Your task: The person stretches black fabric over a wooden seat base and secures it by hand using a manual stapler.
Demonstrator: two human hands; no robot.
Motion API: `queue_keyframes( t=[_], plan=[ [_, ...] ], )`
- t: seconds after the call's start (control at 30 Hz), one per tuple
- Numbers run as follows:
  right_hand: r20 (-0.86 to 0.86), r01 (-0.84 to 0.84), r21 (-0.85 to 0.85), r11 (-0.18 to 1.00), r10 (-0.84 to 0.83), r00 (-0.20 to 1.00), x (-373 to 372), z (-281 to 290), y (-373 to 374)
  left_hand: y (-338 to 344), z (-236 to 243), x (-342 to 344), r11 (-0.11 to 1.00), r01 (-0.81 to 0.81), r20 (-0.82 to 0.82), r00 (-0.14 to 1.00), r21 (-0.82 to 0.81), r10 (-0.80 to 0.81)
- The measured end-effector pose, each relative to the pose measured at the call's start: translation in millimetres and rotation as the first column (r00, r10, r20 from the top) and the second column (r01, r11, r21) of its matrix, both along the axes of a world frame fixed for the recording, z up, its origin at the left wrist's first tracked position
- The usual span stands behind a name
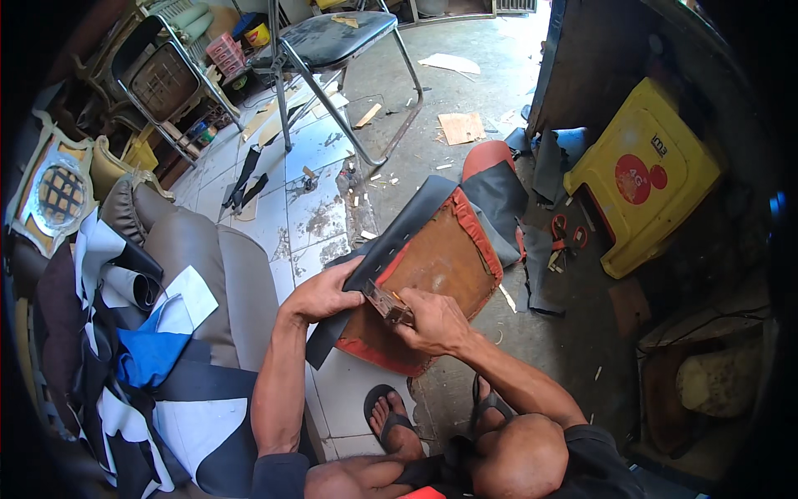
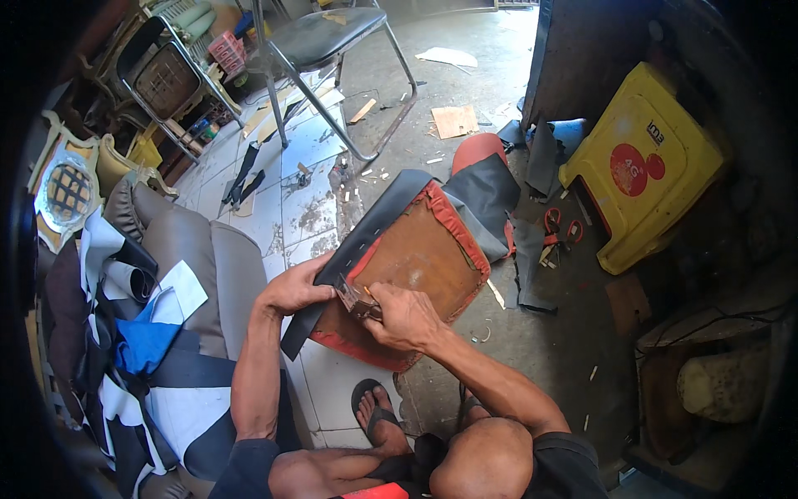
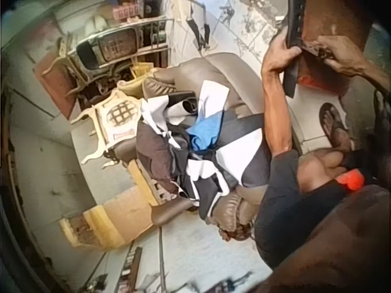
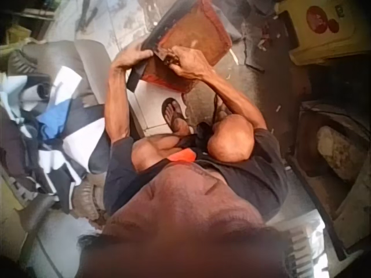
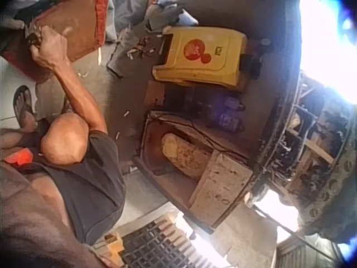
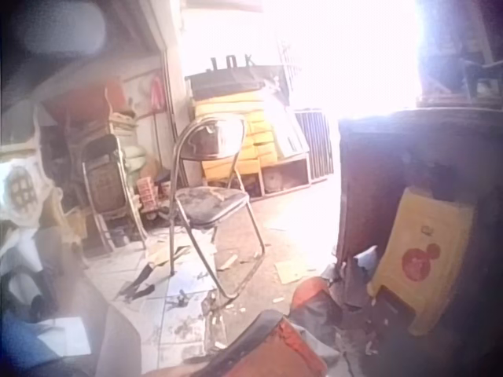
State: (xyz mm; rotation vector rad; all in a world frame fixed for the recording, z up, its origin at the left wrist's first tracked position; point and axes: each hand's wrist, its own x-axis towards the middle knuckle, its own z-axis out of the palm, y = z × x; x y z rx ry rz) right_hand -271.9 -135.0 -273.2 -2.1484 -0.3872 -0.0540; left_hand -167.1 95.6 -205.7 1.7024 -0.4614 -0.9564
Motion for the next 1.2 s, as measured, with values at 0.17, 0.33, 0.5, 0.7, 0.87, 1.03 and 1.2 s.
queue_keyframes(
  t=[0.17,0.33,0.5,0.7,0.87,1.03,1.2],
  plan=[
    [0.099,0.097,0.022,0.995,-0.099,0.990,3,-20,2,-11,-1,5,0.991,0.115,0.068,0.991,0.070,-0.120],
    [-0.023,-0.040,0.059,0.997,0.041,0.999,-6,2,-22,-10,-1,5,0.993,0.095,0.034,0.995,0.074,-0.098],
    [-0.130,0.019,0.111,0.994,-0.005,0.991,-16,10,-37,-10,-4,1,0.998,0.062,-0.060,0.996,0.030,-0.060],
    [-0.101,0.039,0.087,0.995,-0.030,0.994,-13,1,-37,-17,-2,-7,0.999,-0.016,-0.040,0.999,0.048,0.018],
    [-0.099,0.064,0.051,0.997,-0.059,0.993,-19,2,-38,-20,2,-8,0.992,-0.001,-0.004,1.000,0.128,0.002],
    [-0.122,0.067,0.067,0.995,-0.059,0.991,-21,5,-41,-22,-5,-10,0.995,-0.088,-0.051,0.995,0.042,0.090],
    [-0.067,0.078,0.002,0.997,-0.078,0.995,-12,-2,-35,-22,-7,-14,0.997,-0.062,-0.003,0.998,0.054,0.062]
  ],
)
